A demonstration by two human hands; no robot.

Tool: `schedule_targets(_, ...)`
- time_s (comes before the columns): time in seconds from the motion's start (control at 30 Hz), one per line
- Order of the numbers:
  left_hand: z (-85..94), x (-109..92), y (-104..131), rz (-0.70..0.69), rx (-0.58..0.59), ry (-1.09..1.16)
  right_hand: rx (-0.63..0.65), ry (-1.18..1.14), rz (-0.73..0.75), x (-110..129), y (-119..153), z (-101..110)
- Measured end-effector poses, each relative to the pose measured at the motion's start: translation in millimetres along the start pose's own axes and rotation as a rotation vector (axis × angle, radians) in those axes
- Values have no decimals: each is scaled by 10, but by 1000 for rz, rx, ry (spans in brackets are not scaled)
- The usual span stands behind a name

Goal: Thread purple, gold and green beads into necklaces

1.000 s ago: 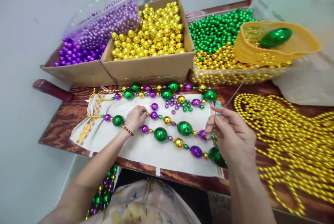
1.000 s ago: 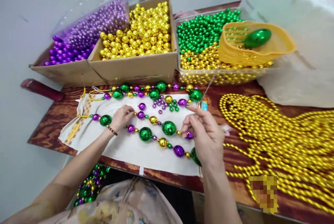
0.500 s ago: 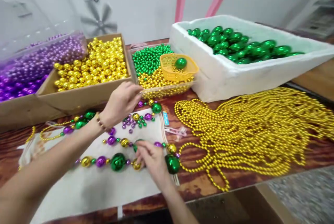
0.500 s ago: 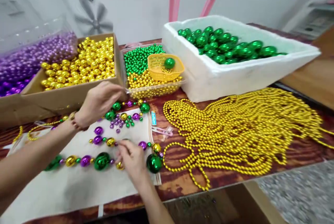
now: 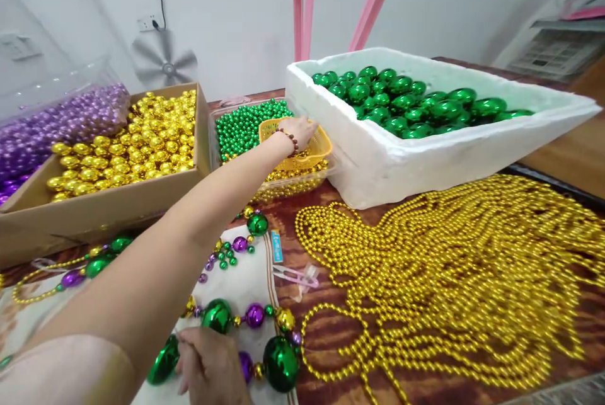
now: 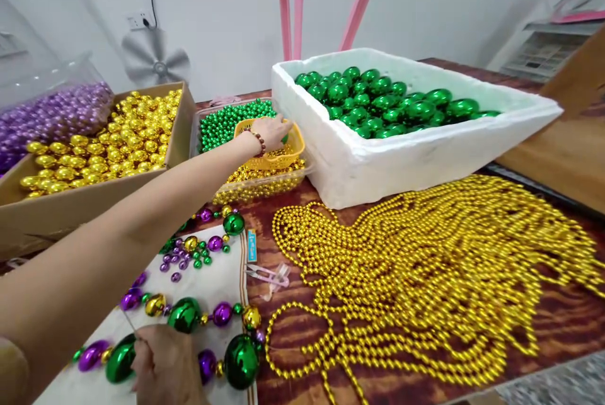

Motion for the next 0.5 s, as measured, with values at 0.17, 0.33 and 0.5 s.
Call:
schedule_targets(0.17,307,-108,67,-29,-28,-106,16,30,9,87,-37,65)
schedule_targets(0.33,1042,-12,572,-65,-151,-235,-24,-23,-69,150,-92,213)
schedule_targets(0.5,1514,424,1918,282,-340,371,-110,-78,-171,132,-98,303)
Point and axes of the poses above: each hand's wrist, its own y-axis away from the middle knuckle, its own z-axis out of the back of the hand, x = y × z, the point moved 2 cm from there along -y, towards the middle knuckle, and after that the axes turned 6 degrees about -x, right-handed, at the moved point
